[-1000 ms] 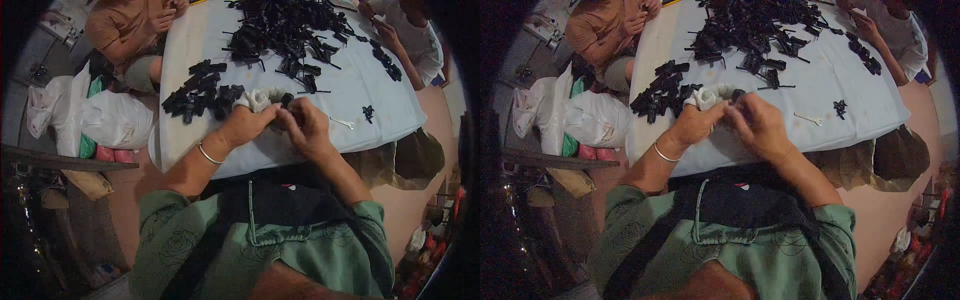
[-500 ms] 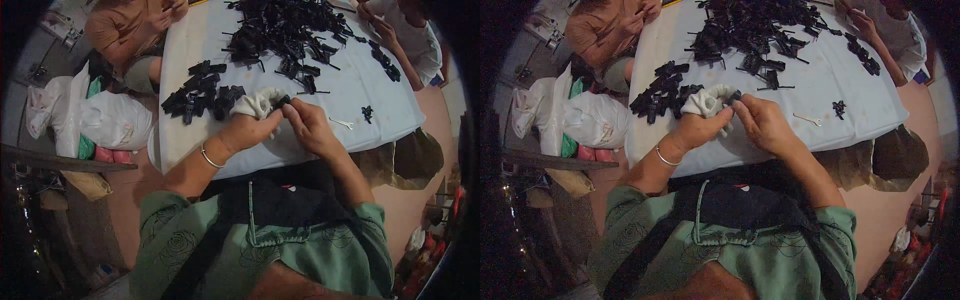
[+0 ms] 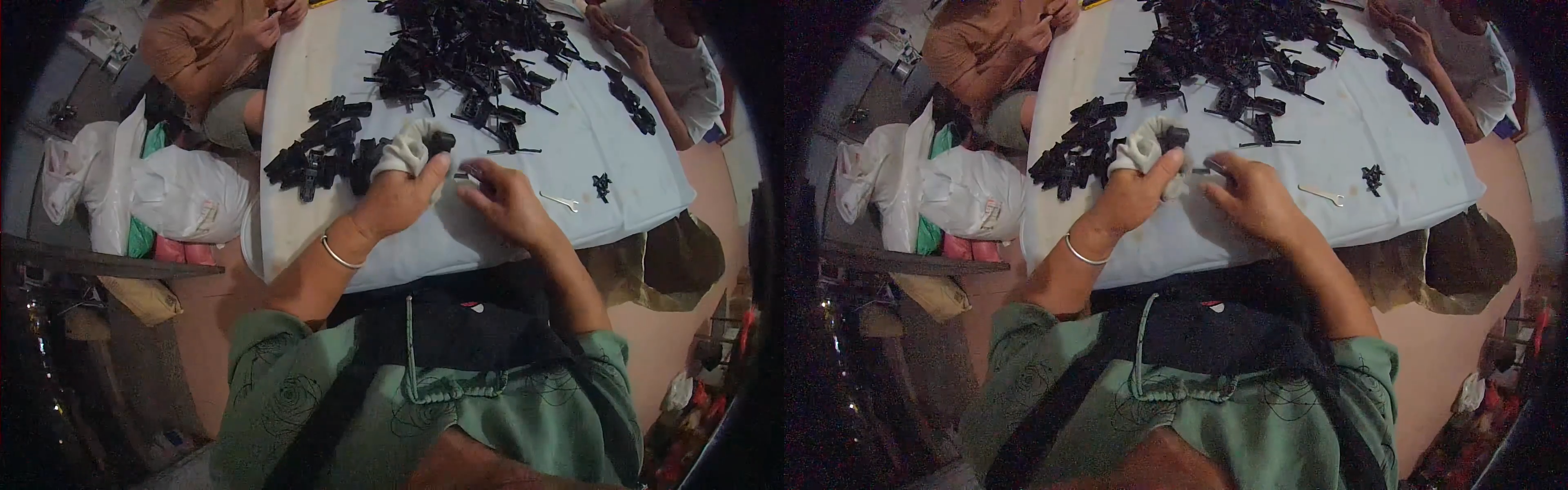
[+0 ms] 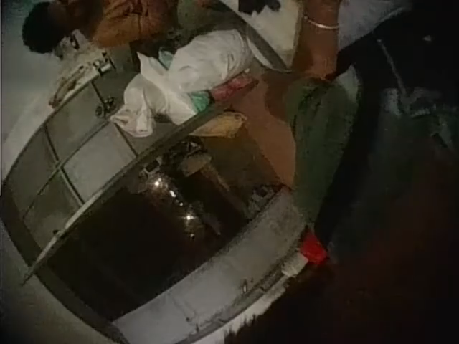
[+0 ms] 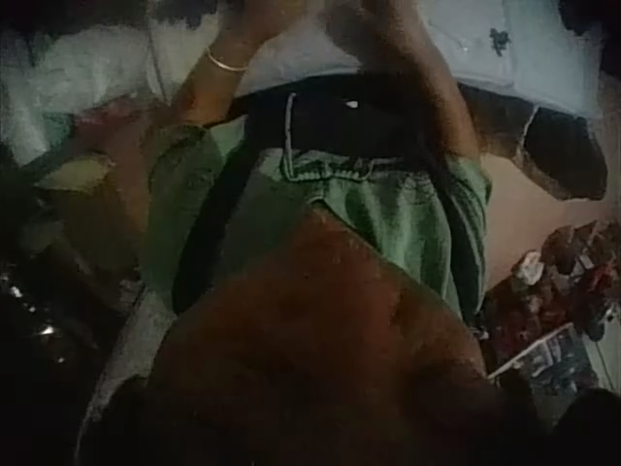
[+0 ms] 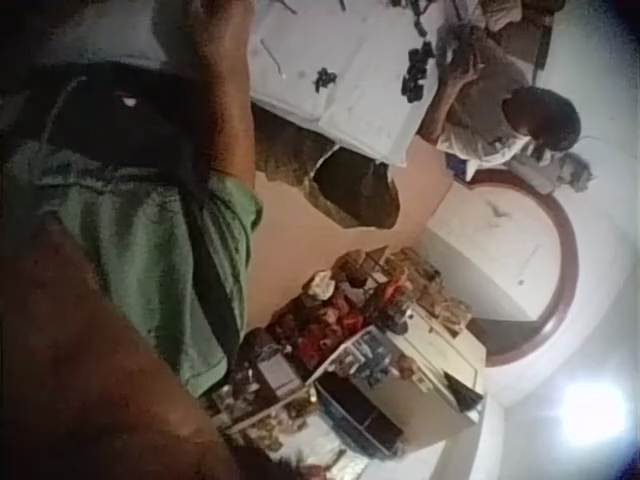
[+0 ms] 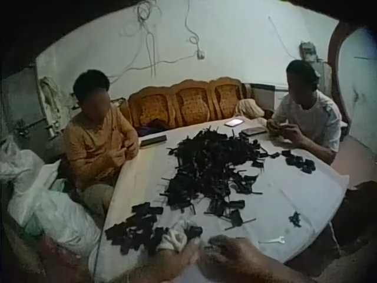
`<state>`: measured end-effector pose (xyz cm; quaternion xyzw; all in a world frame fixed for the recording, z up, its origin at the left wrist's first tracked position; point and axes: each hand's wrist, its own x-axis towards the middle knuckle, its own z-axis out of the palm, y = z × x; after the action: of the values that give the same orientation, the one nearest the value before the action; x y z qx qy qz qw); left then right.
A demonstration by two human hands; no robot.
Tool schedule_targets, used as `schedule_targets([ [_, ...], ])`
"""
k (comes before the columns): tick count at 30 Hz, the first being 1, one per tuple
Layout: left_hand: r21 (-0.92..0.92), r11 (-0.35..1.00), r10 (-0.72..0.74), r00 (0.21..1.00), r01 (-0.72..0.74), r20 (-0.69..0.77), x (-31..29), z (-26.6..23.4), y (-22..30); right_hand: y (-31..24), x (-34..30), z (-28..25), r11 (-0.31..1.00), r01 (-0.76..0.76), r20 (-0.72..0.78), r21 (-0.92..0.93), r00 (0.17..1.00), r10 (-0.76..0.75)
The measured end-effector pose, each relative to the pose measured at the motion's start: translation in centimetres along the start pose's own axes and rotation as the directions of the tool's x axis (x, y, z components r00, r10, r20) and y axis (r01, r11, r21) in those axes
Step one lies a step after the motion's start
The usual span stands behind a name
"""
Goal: Assembling small black plastic components by hand at a workbench.
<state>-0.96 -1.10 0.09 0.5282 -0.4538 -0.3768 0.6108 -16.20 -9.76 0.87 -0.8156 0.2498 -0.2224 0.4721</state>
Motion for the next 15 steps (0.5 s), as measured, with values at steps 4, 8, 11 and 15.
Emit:
schedule_targets([
  [4, 0.111, 0.993, -0.04, 0.998, 0.034, 0.048, -0.4, -0.2, 0.6, 0.9, -0.3, -0.5, 0.996, 0.089, 0.008, 0.001, 0.996, -0.089],
  [8, 0.21, 0.976, -0.084, 0.992, 0.062, 0.096, -0.5, 0.3, 0.6, 1.2, -0.2, -0.5, 0.993, 0.08, -0.002, 0.085, 0.997, -0.08],
  [11, 0.032, 0.994, -0.107, 0.972, 0.103, 0.21, -0.6, 0.8, 0.6, 2.3, 0.2, -0.2, 0.959, 0.22, -0.043, 0.178, 0.976, -0.216],
  [15, 0.199, 0.98, -0.042, 0.986, 0.009, 0.164, -0.7, 0.4, -0.4, 0.7, 0.0, 0.0, 0.975, 0.039, 0.069, 0.217, 0.996, -0.055],
])
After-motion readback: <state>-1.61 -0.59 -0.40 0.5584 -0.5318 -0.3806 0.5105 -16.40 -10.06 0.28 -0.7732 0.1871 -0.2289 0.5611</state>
